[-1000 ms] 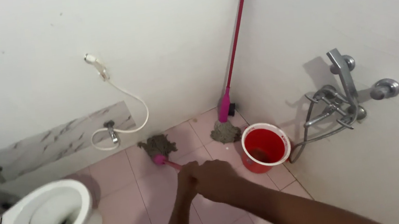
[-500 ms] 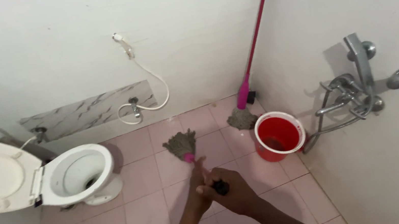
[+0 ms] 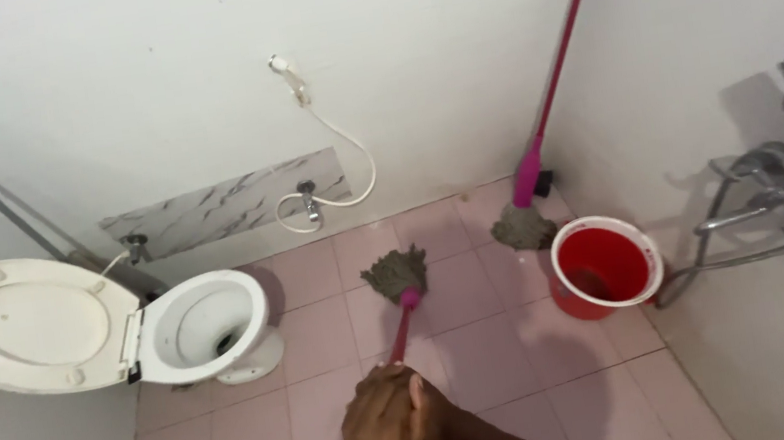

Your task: The person mops a bathroom floor, dipping the mop into a bucket of red liquid and scrubbing the tiles around the toilet and sink.

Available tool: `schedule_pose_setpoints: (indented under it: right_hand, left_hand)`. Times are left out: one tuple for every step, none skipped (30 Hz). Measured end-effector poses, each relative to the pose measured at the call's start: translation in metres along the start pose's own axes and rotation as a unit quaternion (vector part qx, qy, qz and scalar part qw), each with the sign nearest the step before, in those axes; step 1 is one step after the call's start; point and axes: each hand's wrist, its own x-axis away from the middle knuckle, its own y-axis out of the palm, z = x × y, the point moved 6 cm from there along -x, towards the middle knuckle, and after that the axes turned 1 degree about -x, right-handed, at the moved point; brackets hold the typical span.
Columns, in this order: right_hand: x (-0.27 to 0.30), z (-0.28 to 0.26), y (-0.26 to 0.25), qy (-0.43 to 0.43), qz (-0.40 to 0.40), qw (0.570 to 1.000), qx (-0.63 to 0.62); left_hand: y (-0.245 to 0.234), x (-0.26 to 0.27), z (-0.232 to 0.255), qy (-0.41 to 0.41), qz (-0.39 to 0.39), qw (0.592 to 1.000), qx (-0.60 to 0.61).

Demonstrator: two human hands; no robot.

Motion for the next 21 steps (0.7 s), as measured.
schedule_pose_setpoints:
  right_hand:
    - [-0.001,0.001,0.005,0.001,-0.001,1.000,-0.006]
    - [-0.001,0.007,0.008,0.040,-0.007,0.997,0.062]
    - [-0.002,0.013,0.010,0.079,-0.014,0.988,0.129]
    - [0.000,0.020,0.010,0.082,-0.013,0.989,0.126]
    - [0.002,0.031,0.010,0.117,-0.010,0.984,0.135]
    - [0.002,0.042,0.006,0.150,-0.005,0.978,0.146]
    - [0.001,0.057,0.001,0.151,-0.002,0.978,0.146]
    - [0.000,0.079,-0.011,0.208,0.018,0.971,0.115]
    - [-0.001,0.101,-0.022,0.263,0.039,0.960,0.084]
    - [-0.013,0.099,-0.032,0.260,0.045,0.961,0.087]
    - [-0.026,0.099,-0.036,0.273,-0.023,0.944,0.185]
    - [-0.036,0.101,-0.039,0.286,-0.091,0.912,0.281]
    - [-0.046,0.102,-0.047,0.286,-0.085,0.911,0.284]
    - [-0.054,0.105,-0.046,0.278,-0.159,0.868,0.380]
    - [-0.061,0.108,-0.046,0.266,-0.231,0.810,0.470]
    - [-0.074,0.114,-0.055,0.264,-0.222,0.810,0.474]
    - [-0.085,0.120,-0.063,0.268,-0.219,0.811,0.472]
    - [-0.083,0.122,-0.067,0.278,-0.222,0.811,0.465]
    - [-0.089,0.119,-0.066,0.282,-0.218,0.811,0.464]
    - [-0.094,0.115,-0.062,0.288,-0.192,0.830,0.437]
    - [-0.099,0.111,-0.057,0.294,-0.165,0.848,0.409]
  left_hand:
    - [0.002,0.004,-0.007,-0.003,-0.003,1.000,-0.005]
    - [0.004,0.007,-0.014,0.004,0.003,1.000,-0.006]
    - [0.007,0.010,-0.021,0.011,0.010,1.000,-0.006]
    - [0.012,0.014,-0.030,0.008,0.006,1.000,-0.007]
    - [0.018,0.019,-0.040,0.003,-0.006,1.000,-0.008]
    - [0.026,0.020,-0.050,0.001,-0.017,1.000,-0.007]
    - [0.041,0.030,-0.064,0.002,-0.020,1.000,-0.006]
    - [0.058,0.038,-0.079,0.008,-0.033,0.999,-0.009]
    - [0.076,0.044,-0.094,0.014,-0.046,0.999,-0.012]
    - [0.087,0.038,-0.105,0.021,-0.046,0.999,-0.008]
    - [0.099,0.031,-0.116,0.024,-0.052,0.998,-0.013]
    - [0.109,0.025,-0.129,0.026,-0.057,0.998,-0.017]
    - [0.116,0.015,-0.139,0.031,-0.058,0.998,-0.012]
    - [0.120,0.007,-0.150,0.032,-0.060,0.998,-0.008]
    - [0.124,-0.002,-0.160,0.033,-0.062,0.998,-0.005]
    - [0.131,-0.015,-0.172,0.042,-0.062,0.997,-0.002]
    - [0.137,-0.028,-0.184,0.048,-0.060,0.997,0.003]
    - [0.142,-0.033,-0.187,0.044,-0.063,0.997,0.010]
    - [0.146,-0.037,-0.189,0.045,-0.067,0.997,0.014]
    - [0.146,-0.038,-0.192,0.041,-0.069,0.997,0.018]
    - [0.145,-0.038,-0.194,0.036,-0.071,0.997,0.022]
